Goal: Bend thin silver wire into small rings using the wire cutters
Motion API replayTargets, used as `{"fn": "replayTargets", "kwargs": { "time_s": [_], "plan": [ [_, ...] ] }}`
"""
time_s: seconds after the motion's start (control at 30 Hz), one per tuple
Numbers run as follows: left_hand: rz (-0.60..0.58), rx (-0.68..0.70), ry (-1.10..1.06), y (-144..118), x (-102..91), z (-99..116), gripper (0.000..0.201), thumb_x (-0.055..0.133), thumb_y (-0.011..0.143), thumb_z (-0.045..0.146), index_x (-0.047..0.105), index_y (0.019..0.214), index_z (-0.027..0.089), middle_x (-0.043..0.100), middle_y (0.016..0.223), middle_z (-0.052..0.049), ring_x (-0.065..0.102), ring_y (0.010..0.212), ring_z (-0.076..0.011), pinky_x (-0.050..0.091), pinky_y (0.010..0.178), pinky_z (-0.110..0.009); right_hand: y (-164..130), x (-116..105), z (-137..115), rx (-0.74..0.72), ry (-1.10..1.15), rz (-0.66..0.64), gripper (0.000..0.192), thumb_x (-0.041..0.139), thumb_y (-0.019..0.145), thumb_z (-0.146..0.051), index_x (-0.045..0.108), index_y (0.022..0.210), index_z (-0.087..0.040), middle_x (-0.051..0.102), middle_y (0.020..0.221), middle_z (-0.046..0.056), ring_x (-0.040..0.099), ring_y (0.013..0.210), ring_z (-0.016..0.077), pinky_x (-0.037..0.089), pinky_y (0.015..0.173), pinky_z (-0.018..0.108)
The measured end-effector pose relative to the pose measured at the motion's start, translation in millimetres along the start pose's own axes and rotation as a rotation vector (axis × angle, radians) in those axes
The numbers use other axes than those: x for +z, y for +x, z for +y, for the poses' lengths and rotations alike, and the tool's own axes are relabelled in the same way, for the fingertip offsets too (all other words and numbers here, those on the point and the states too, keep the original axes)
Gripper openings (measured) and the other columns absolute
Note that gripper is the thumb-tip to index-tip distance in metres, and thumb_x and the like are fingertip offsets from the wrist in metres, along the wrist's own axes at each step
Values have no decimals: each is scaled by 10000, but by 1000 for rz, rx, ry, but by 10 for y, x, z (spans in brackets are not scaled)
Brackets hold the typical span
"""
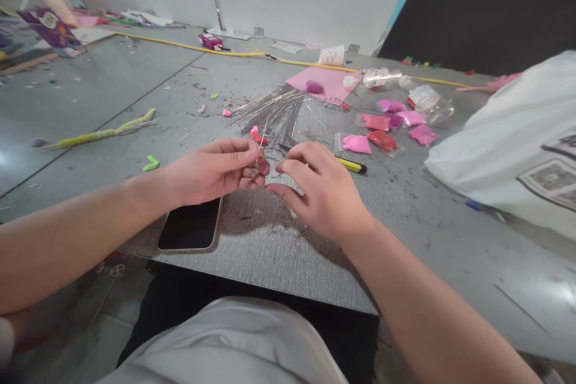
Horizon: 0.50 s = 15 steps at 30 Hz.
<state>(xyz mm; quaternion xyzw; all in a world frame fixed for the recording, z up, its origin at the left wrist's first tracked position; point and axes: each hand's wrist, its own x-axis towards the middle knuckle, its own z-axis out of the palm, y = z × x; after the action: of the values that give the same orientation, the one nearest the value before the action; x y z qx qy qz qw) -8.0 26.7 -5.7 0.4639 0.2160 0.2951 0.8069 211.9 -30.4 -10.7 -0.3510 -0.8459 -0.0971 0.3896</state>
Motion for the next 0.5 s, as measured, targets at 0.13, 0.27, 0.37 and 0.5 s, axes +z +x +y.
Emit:
{"fn": "replayTargets", "kwargs": {
  "time_s": [0.13, 0.27, 0.37, 0.5],
  "plan": [
    [-9, -15, -5, 9, -15, -24, 161, 752, 913, 251, 682, 868, 113, 704, 839, -34, 694, 719, -98, 576, 696, -206, 10, -36, 27, -98, -48, -39, 118, 720, 924, -240, 637, 877, -170, 646, 862, 81, 591, 788, 194, 534, 727, 358],
    [-43, -11, 31, 9, -14, -24, 144, 733, 922, 225, 667, 863, 112, 689, 821, -27, 683, 707, -94, 578, 689, -205, -10, -39, -5, -78, 17, 11, 103, 710, 918, -188, 641, 842, -180, 626, 848, 64, 588, 744, 166, 520, 668, 322],
    [-54, 2, 85, 2, 6, -8, 162, 738, 918, 237, 653, 854, 116, 675, 811, -13, 686, 701, -94, 571, 682, -206, -27, -38, -25, -48, 58, 26, 116, 705, 923, -192, 648, 822, -194, 622, 834, 49, 581, 710, 151, 504, 633, 312],
    [-29, 34, 136, -2, 49, 3, 184, 749, 908, 247, 641, 833, 120, 660, 790, -1, 676, 692, -88, 556, 678, -207, -35, -40, -43, -12, 37, -1, 154, 687, 940, -242, 644, 794, -226, 608, 800, 32, 567, 695, 156, 491, 624, 320]
  ]
}}
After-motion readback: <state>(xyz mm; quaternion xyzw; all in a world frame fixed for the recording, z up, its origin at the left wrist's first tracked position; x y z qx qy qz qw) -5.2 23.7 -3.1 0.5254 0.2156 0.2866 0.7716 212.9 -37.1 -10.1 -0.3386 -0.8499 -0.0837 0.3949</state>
